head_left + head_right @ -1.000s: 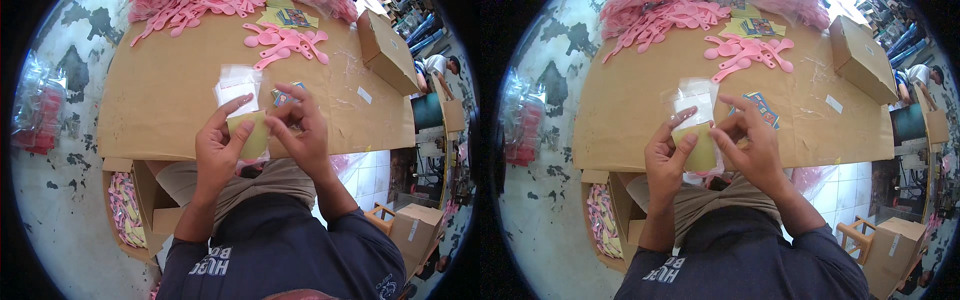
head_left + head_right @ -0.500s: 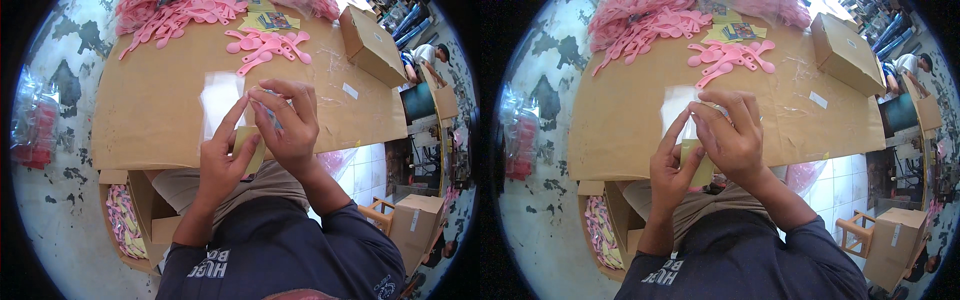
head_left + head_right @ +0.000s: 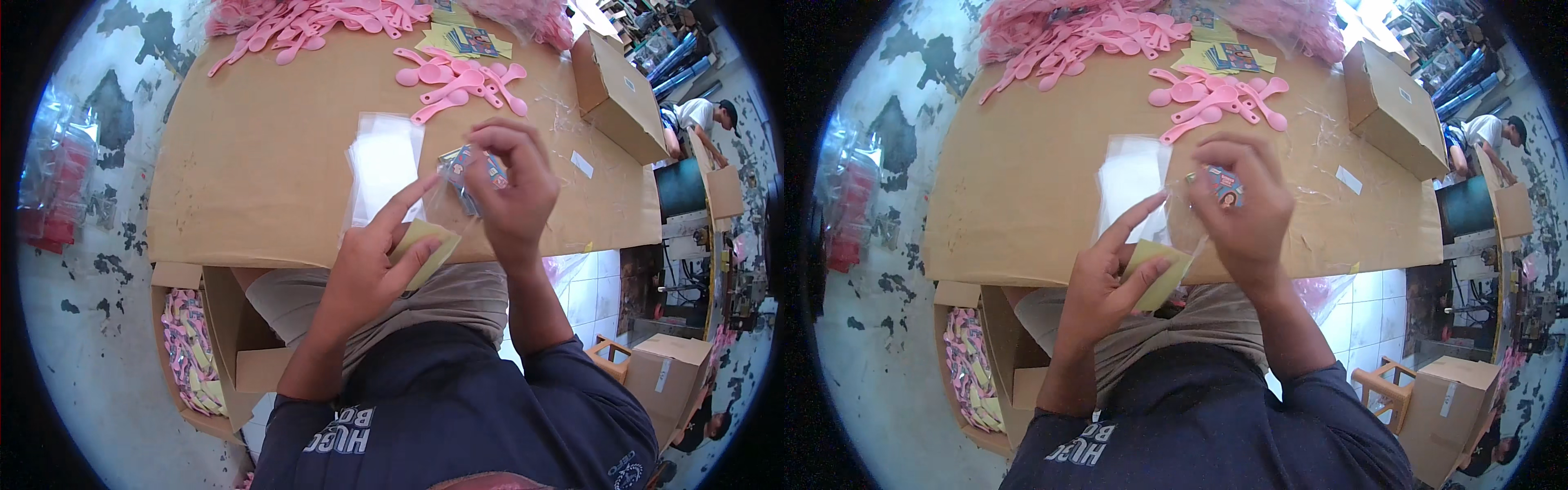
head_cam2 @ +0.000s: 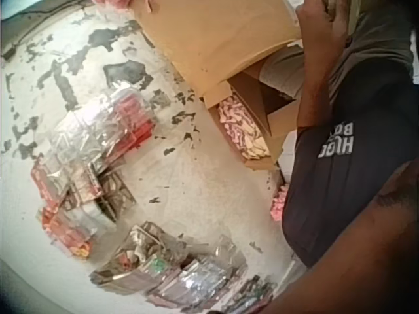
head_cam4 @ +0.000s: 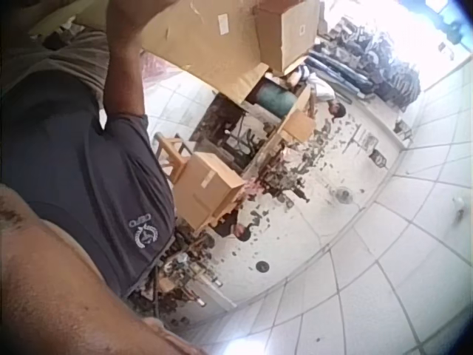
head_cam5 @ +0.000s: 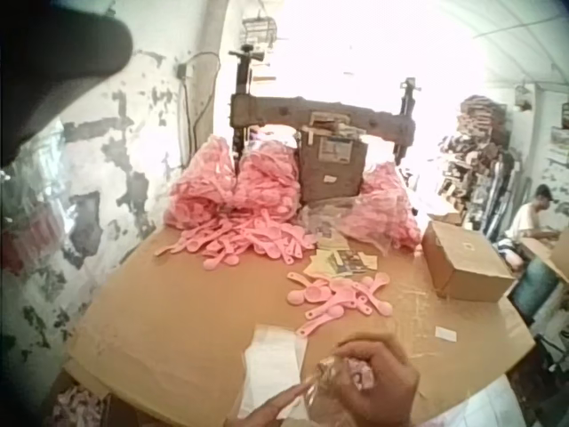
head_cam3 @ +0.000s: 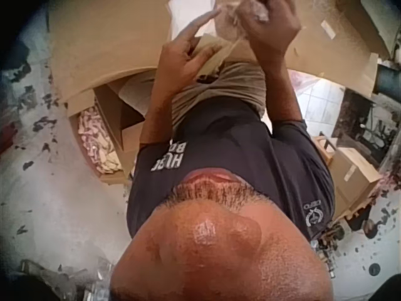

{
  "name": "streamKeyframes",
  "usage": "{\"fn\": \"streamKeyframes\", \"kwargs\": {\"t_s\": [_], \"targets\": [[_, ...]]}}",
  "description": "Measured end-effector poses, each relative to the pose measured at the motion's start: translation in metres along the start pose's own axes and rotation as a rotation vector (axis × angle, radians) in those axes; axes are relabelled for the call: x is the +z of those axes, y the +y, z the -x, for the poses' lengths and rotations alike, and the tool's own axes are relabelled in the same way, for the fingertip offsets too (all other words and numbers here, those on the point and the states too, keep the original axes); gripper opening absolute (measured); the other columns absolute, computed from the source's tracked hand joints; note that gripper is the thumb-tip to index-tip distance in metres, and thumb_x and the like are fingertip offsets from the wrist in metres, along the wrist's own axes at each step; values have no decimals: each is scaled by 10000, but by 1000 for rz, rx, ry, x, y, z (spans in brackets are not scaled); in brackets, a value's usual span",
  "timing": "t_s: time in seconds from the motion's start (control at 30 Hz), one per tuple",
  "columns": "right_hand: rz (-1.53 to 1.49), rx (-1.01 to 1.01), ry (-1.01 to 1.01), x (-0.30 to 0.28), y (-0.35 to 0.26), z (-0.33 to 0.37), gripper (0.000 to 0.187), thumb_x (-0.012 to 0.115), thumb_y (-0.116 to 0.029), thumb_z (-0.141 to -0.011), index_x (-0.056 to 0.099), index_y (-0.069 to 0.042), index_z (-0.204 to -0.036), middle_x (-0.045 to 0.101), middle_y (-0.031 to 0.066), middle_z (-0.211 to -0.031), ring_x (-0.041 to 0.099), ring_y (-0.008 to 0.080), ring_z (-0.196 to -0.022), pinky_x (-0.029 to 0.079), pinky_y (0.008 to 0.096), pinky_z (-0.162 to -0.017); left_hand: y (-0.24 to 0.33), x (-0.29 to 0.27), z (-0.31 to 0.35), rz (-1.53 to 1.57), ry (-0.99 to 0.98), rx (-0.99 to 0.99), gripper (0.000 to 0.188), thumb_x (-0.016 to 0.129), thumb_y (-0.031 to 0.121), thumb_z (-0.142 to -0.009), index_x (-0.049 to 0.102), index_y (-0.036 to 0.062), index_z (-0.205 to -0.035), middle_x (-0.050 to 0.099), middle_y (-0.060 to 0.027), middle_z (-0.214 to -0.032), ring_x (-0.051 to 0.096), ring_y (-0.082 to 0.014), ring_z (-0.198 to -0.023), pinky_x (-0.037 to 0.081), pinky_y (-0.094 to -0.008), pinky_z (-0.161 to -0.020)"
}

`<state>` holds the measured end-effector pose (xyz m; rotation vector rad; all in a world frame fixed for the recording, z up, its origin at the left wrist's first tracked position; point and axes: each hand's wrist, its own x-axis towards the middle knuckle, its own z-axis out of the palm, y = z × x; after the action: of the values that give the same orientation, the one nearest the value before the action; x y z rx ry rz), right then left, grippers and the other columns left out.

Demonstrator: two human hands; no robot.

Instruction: Packaging plastic spoons and character cards into small plastic bags at a workstation.

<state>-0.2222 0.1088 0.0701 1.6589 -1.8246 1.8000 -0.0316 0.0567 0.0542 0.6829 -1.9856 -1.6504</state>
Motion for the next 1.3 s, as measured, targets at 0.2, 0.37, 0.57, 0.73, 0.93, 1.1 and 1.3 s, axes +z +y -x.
{"fn": "streamKeyframes", "kwargs": {"t_s": [0.2,0.37,0.57,0.73,0.93,1.1,1.3], "targets": [[-284,79,30,-16,10,-7,183,663,53,-900,655,19,-1080,668,131,-1145,650,216,-1068,541,340,-916,2,0,9,215,74,-77,627,665,162,-962,437,157,-1545,460,-21,-550,438,-53,-522,369,-281,-542],[231,-253,-145,-4,-24,2,250,751,18,-773,730,-39,-1016,670,122,-1165,638,304,-1034,523,388,-884,0,8,7,268,122,24,638,653,154,-964,420,154,-1558,448,-20,-550,445,-61,-522,370,-285,-535],[320,-362,-63,6,-16,11,270,764,21,-733,745,-47,-993,683,101,-1133,624,303,-992,518,404,-831,2,6,7,61,68,62,656,635,60,-951,396,78,-1561,539,-67,-743,510,-80,-655,422,-242,-593],[282,-340,-16,6,-11,14,263,760,46,-714,727,-36,-962,698,93,-1057,640,304,-925,522,391,-794,7,5,6,-105,38,153,644,603,-17,-960,380,28,-1563,717,-92,-906,635,-54,-770,488,-206,-634],[145,-43,19,-10,-6,10,160,718,56,-821,682,1,-966,700,143,-1048,693,283,-948,548,357,-849,11,10,8,114,-25,-34,667,623,59,-987,317,47,-1579,754,-126,-962,702,-111,-749,510,-206,-587],[-826,325,310,-34,10,-9,87,519,41,-984,598,24,-1017,679,214,-1140,697,296,-1010,561,403,-899,7,6,4,506,109,-47,415,627,125,-1007,483,0,-1376,737,-207,-1102,743,-186,-836,581,-256,-594],[-825,220,157,-44,9,9,111,442,57,-946,538,9,-918,588,104,-811,539,139,-688,472,286,-642,-1,4,0,565,194,92,240,648,109,-1001,612,-21,-1200,643,-206,-1306,704,-149,-944,599,-276,-716]]}}
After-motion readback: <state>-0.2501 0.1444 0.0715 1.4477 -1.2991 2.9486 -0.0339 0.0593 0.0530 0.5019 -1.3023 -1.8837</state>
